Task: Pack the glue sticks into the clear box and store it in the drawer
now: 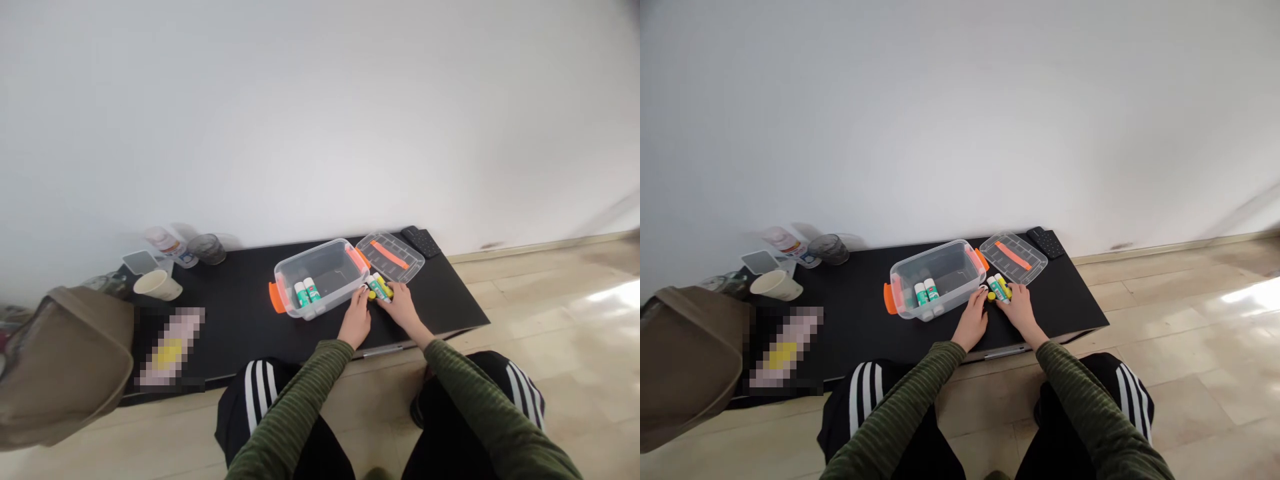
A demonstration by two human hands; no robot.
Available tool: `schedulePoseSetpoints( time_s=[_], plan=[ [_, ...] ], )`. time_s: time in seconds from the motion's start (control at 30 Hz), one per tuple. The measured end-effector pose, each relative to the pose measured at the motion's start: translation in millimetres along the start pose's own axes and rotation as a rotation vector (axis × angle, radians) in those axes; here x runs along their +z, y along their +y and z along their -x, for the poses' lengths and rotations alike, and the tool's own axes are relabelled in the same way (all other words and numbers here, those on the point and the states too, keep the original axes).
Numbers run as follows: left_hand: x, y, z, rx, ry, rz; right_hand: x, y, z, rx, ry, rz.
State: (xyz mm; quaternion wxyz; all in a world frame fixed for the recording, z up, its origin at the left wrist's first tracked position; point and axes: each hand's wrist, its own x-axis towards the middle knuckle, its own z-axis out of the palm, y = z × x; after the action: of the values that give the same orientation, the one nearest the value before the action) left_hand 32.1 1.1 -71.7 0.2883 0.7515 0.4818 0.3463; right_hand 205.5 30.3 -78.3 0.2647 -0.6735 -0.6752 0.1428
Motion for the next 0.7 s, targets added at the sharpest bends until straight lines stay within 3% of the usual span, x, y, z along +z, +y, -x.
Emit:
schedulePoseSetpoints(
  time_s=[0.13,0.27,0.47,0.6,0.67,0.7],
  plan=[
    [-0.9,6.3,3.0,0.027,-0.014,-0.058,1.5,-4.8,1.1,-0.003,-0.026,-0.104],
    [-2.0,10.0,5.0,0.029,0.004,-0.102,-1.4,-12.8,2.7,-0.063,-0.002,0.021],
    [-6.8,13.1,8.1,0.000,-0.159,-0.224,-20.0,-34.2,5.5,-0.044,0.100,0.001],
    [-8.6,17.7,8.8,0.019,-0.232,-0.339,-57.8,-86.4,4.6,-0.239,0.221,-0.087],
    [-6.2,18.7,9.7,0.049,-0.258,-0.371,-67.0,-128.6,-1.3,-0.359,0.136,-0.073],
    [-4.4,18.7,10.6,0.067,-0.263,-0.379,-65.4,-151.5,-6.5,-0.410,0.023,-0.032]
  ],
)
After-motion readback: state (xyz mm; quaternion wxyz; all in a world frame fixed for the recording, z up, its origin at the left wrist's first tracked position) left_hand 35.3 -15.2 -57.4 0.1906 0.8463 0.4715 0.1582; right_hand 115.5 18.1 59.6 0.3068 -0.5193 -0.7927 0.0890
